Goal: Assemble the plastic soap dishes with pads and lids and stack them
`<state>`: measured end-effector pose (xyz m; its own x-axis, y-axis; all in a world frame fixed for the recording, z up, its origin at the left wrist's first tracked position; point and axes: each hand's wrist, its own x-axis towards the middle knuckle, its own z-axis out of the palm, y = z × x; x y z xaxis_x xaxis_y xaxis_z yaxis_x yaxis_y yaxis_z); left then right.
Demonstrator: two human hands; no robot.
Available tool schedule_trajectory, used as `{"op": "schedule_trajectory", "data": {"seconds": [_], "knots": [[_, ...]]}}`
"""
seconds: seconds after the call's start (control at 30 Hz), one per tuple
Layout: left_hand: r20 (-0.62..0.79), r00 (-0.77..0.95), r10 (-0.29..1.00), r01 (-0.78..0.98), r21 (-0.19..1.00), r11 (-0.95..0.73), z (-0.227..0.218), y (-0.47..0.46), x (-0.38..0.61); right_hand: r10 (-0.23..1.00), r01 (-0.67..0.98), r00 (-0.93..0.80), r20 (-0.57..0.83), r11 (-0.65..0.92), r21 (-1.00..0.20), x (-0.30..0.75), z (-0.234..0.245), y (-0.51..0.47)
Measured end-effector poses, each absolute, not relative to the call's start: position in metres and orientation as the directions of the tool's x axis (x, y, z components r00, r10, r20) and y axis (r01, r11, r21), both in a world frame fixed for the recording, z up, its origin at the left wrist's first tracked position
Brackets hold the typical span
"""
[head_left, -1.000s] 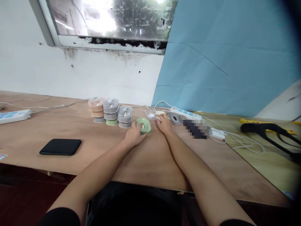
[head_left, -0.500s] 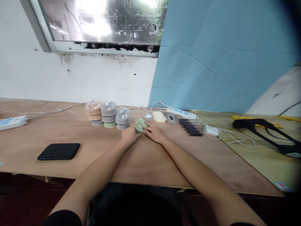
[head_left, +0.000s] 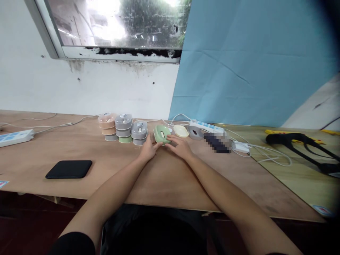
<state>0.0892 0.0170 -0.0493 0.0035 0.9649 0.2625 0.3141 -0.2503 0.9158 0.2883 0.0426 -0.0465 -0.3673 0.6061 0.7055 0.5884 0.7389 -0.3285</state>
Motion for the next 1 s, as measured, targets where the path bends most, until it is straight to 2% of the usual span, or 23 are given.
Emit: {"op": "schedule_trajectory", "data": {"seconds": [0.13, 0.37, 0.6, 0.77, 1.0], "knots": [[0.147, 0.01, 0.989, 0.062, 0.987, -0.147, -0.048, 0.02, 0.094, 0.573, 0.579, -0.333, 0.749, 0.751, -0.318, 0.287, -0.047, 0.042], [0.359, 0.101, 0.928, -0.004, 0.933, -0.36, -0.043, 0.016, 0.093, 0.547, 0.557, -0.326, 0.771, 0.77, -0.311, 0.283, -0.046, 0.038], [0.389, 0.117, 0.914, 0.041, 0.918, -0.395, -0.039, 0.013, 0.093, 0.551, 0.603, -0.391, 0.737, 0.758, -0.247, 0.283, -0.045, 0.037], [0.436, 0.119, 0.892, 0.16, 0.878, -0.451, -0.037, 0.012, 0.09, 0.51, 0.594, -0.451, 0.733, 0.784, -0.18, 0.28, -0.043, 0.035], [0.495, 0.119, 0.861, 0.206, 0.836, -0.509, -0.038, 0.014, 0.09, 0.545, 0.59, -0.403, 0.735, 0.769, -0.247, 0.28, -0.043, 0.035]]}}
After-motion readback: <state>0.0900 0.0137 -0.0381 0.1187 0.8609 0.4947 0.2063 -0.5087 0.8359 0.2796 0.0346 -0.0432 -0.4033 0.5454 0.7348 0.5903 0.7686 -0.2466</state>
